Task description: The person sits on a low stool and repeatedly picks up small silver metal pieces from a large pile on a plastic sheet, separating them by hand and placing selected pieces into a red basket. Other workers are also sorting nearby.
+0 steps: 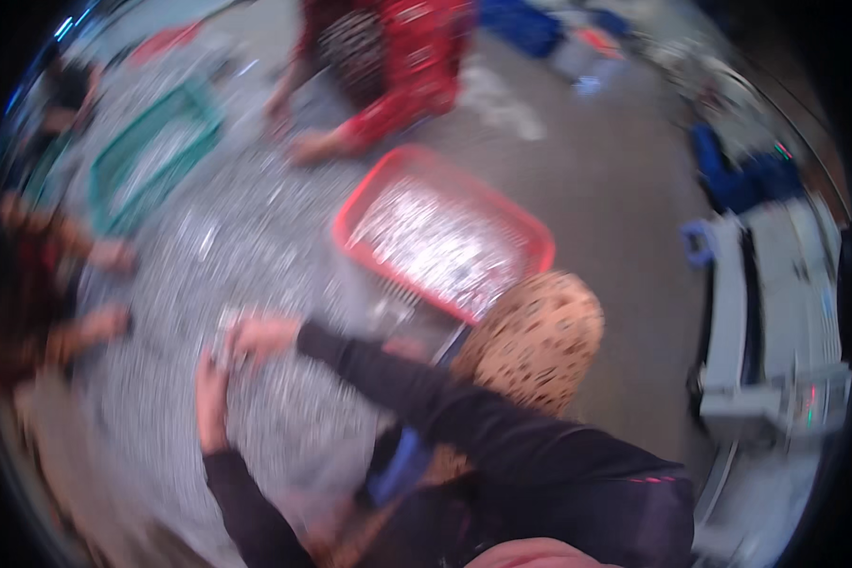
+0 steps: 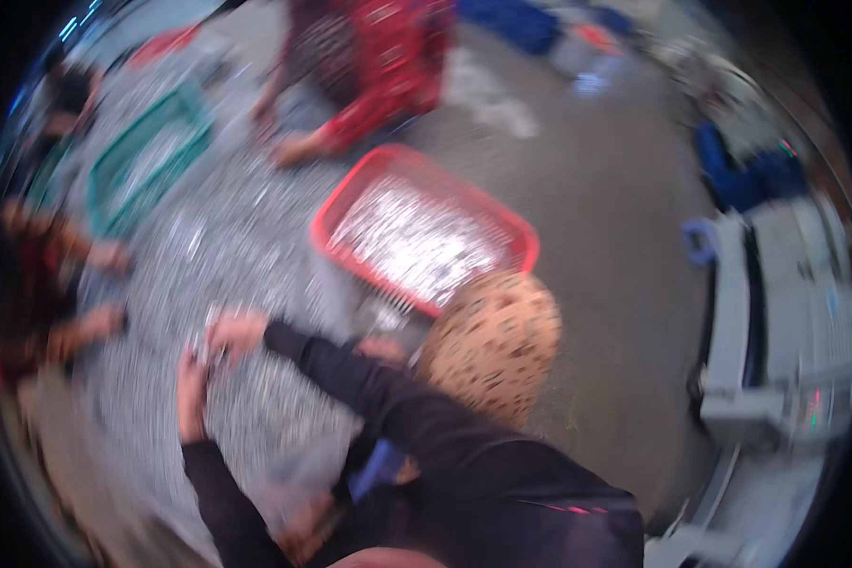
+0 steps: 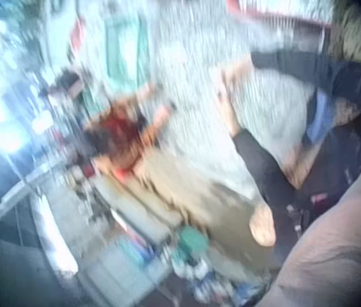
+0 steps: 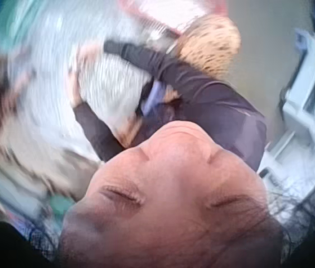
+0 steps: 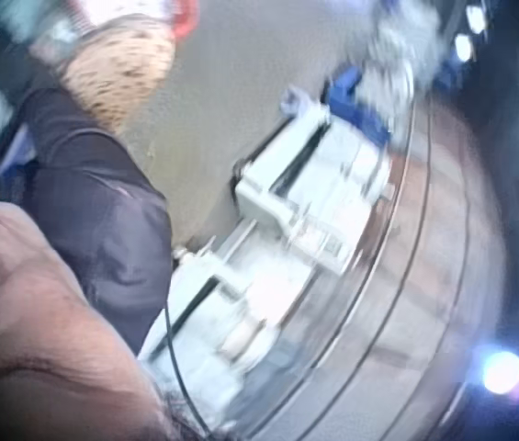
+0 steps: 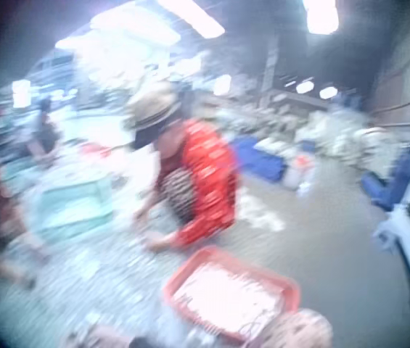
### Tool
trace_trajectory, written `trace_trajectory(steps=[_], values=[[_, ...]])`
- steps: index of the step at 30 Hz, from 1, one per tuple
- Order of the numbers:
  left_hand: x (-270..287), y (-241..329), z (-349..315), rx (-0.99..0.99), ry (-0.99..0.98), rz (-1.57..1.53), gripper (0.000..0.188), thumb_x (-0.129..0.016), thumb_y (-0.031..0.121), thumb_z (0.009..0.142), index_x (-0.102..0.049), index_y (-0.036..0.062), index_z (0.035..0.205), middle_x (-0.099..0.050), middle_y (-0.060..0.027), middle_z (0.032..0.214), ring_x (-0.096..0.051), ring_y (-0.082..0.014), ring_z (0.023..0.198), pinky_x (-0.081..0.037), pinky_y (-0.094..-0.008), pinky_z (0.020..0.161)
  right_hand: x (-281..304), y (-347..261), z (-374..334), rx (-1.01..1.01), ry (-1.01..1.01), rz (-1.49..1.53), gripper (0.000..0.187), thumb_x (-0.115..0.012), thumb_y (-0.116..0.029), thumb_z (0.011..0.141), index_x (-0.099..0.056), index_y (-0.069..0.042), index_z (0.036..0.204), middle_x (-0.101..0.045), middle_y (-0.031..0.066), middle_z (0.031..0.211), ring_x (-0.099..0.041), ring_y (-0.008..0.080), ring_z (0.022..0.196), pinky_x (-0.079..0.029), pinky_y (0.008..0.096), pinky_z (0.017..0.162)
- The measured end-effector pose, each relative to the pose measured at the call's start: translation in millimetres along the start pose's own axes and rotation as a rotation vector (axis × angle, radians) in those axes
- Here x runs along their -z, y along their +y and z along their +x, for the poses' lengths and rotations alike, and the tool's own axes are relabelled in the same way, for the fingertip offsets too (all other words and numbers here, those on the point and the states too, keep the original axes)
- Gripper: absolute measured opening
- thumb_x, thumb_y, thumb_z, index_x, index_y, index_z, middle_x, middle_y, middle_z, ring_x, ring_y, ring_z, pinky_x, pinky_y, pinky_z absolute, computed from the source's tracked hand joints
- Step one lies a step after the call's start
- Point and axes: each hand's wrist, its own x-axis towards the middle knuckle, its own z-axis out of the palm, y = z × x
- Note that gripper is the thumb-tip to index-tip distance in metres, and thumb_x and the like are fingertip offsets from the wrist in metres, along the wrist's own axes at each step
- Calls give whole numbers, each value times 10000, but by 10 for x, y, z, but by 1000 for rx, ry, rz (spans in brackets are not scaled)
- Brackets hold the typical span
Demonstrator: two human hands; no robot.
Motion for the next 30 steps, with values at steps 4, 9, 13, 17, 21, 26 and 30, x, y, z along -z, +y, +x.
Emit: trace_trajectory(steps=[4,9,13,17,21,26,30], values=[[235,788,134,-303,103,1035,492,-703,168,780,-531,-18,1202,-600,-152,1037,-584,-234,961,-479,-360,787,851,-355,247,116,-224,-147,330,-667,-86,785,-609,-63,1109,-532,91,1198,-557,228,1092,-523,348,870],[103,2030,120,-327,135,1433,307,-608,228,811,-647,68,1071,-662,-228,908,-653,-341,881,-501,-433,794,1498,-986,831,-492,-101,670,260,-664,-120,773,-598,26,978,-583,66,788,-588,161,704,-581,376,590],[-53,2366,-133,-416,251,1547,205,-599,197,798,-650,45,926,-653,-183,770,-659,-343,773,-515,-440,701,1761,-1237,890,-488,-198,864,178,-640,-119,826,-580,22,916,-587,87,814,-597,165,702,-579,344,670],[-18,2299,-250,-596,209,1426,265,-651,265,780,-651,60,949,-662,-172,791,-658,-327,743,-516,-446,667,1726,-1156,859,-426,-222,705,243,-601,-146,893,-546,-19,1093,-601,54,1007,-618,165,932,-597,368,766],[-7,1916,-18,12,75,1212,317,-747,189,749,-655,56,1022,-685,-102,797,-667,-203,648,-532,-331,585,1519,-744,621,-538,-334,436,323,-686,-320,842,-656,-77,1054,-606,117,1133,-576,255,1051,-520,429,828],[250,1080,457,-7,-93,1291,221,-753,154,719,-710,85,924,-702,-113,832,-677,-238,783,-514,-344,712,931,-8,315,-382,-304,163,270,-667,-270,840,-693,-33,968,-607,146,1182,-582,262,1086,-454,341,915],[431,532,645,-268,-133,1343,159,-739,140,731,-716,78,876,-695,-129,821,-671,-260,780,-513,-361,714,594,370,56,-590,-235,785,287,-619,-191,887,-645,32,1065,-687,125,939,-671,212,859,-536,306,769]])
